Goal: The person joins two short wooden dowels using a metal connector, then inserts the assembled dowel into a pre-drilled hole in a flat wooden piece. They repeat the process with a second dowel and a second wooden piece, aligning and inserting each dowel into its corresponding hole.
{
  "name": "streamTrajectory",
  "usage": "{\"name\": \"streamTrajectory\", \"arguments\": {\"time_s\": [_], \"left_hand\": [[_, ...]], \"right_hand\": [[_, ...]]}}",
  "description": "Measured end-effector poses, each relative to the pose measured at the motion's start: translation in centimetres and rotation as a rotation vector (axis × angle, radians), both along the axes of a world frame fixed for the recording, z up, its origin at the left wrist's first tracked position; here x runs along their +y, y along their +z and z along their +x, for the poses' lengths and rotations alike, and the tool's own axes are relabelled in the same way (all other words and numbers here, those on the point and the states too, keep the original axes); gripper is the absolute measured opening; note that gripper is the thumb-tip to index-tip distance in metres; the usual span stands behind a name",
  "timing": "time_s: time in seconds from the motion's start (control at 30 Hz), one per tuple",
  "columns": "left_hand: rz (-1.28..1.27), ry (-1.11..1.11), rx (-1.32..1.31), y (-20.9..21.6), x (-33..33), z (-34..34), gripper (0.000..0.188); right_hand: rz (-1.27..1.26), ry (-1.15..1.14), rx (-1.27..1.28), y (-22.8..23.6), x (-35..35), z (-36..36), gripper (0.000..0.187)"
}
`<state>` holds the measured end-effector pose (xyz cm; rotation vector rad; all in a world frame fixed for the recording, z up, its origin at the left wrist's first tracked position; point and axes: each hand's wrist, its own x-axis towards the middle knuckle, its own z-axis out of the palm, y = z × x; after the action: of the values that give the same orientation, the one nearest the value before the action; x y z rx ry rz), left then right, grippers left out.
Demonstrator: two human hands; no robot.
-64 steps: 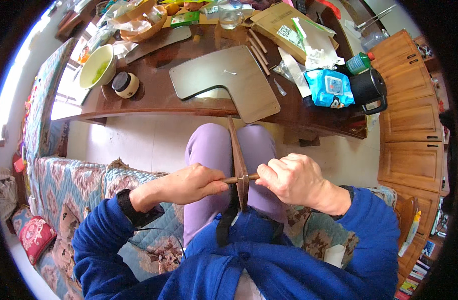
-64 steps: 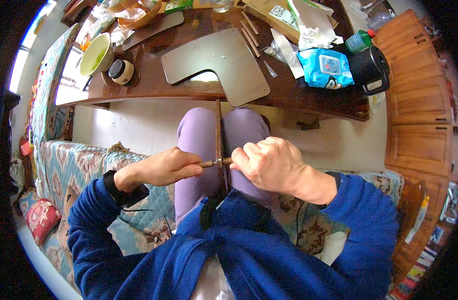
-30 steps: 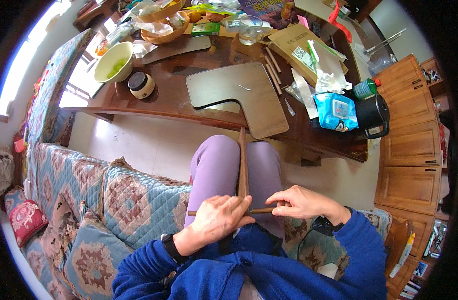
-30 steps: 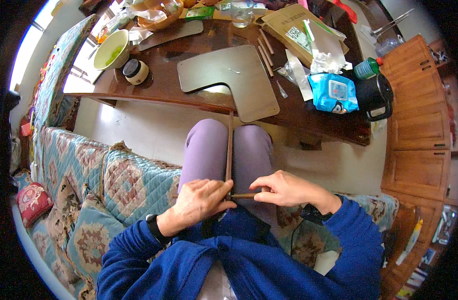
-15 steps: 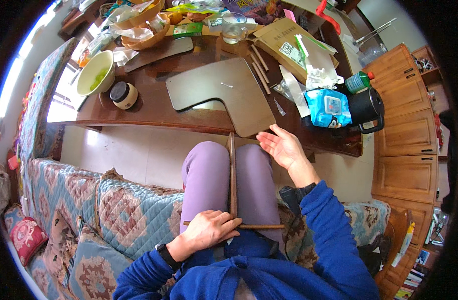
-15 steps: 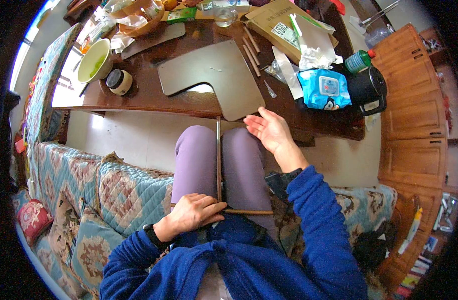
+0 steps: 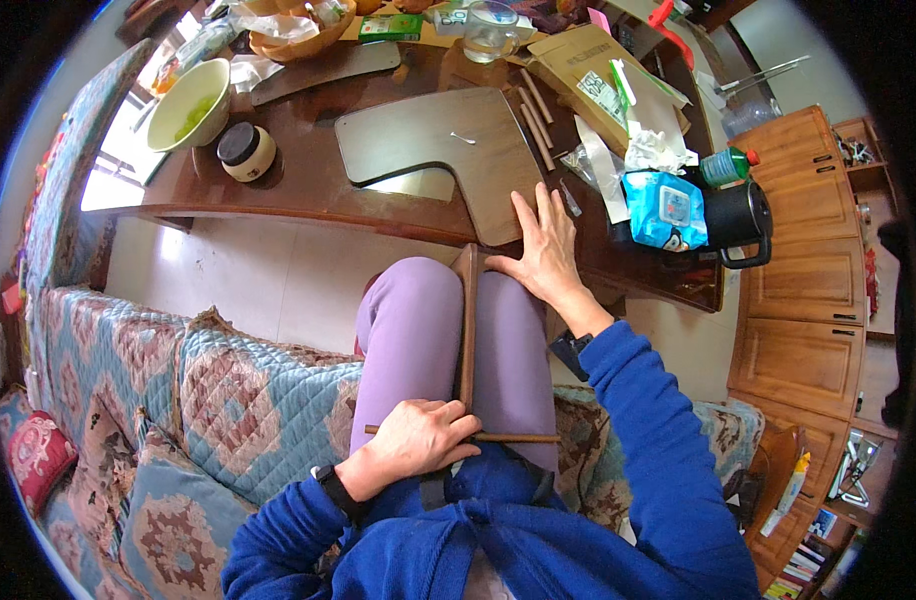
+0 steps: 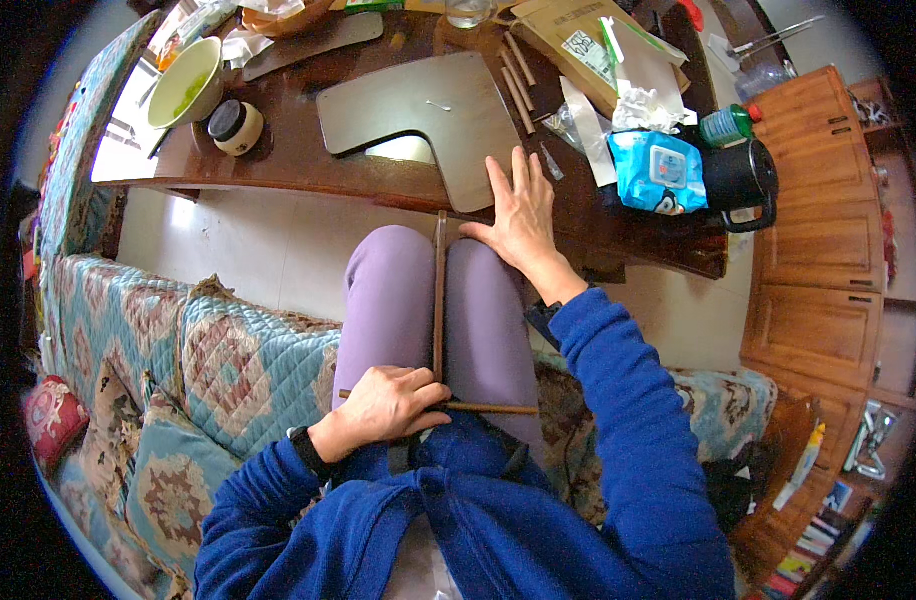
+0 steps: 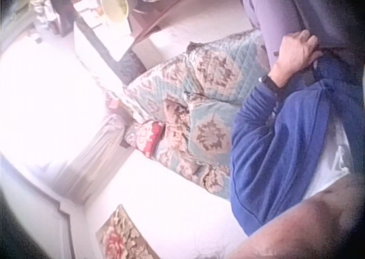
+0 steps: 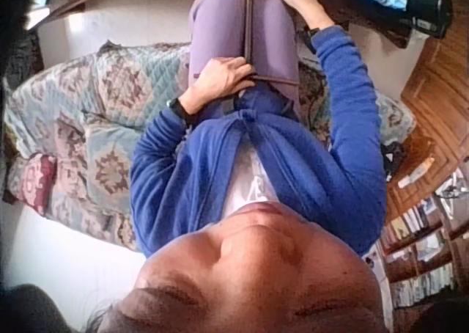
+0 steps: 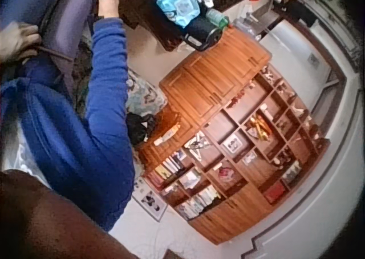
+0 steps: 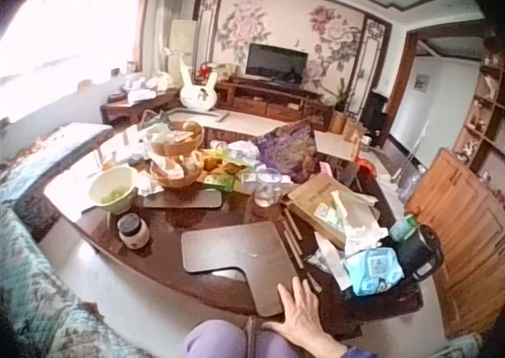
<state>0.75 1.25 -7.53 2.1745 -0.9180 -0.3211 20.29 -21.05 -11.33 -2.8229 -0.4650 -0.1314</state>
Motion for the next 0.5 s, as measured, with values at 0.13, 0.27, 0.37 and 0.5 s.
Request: {"name": "streamTrajectory", "arguments": {"time_s": [0.13,0.27,0.37,0.5], "left_hand": [[-0.01,-0.026,0.013,-0.4,0.3,0.3,0.031],[-0.02,-0.04,0.025,-0.7,0.4,0.6,0.033],[-0.023,-0.037,0.011,-0.7,0.4,0.6,0.034],[-0.018,-0.004,-0.008,-0.7,0.7,0.4,0.036]], "right_hand": [[-0.09,0.102,-0.197,-0.5,-0.7,0.5,0.088],[-0.146,0.201,-0.286,-0.3,-1.2,1.0,0.076],[-0.185,0.264,-0.324,0.2,-1.2,1.3,0.072],[-0.239,0.325,-0.316,0.7,-1.4,1.5,0.068]]}}
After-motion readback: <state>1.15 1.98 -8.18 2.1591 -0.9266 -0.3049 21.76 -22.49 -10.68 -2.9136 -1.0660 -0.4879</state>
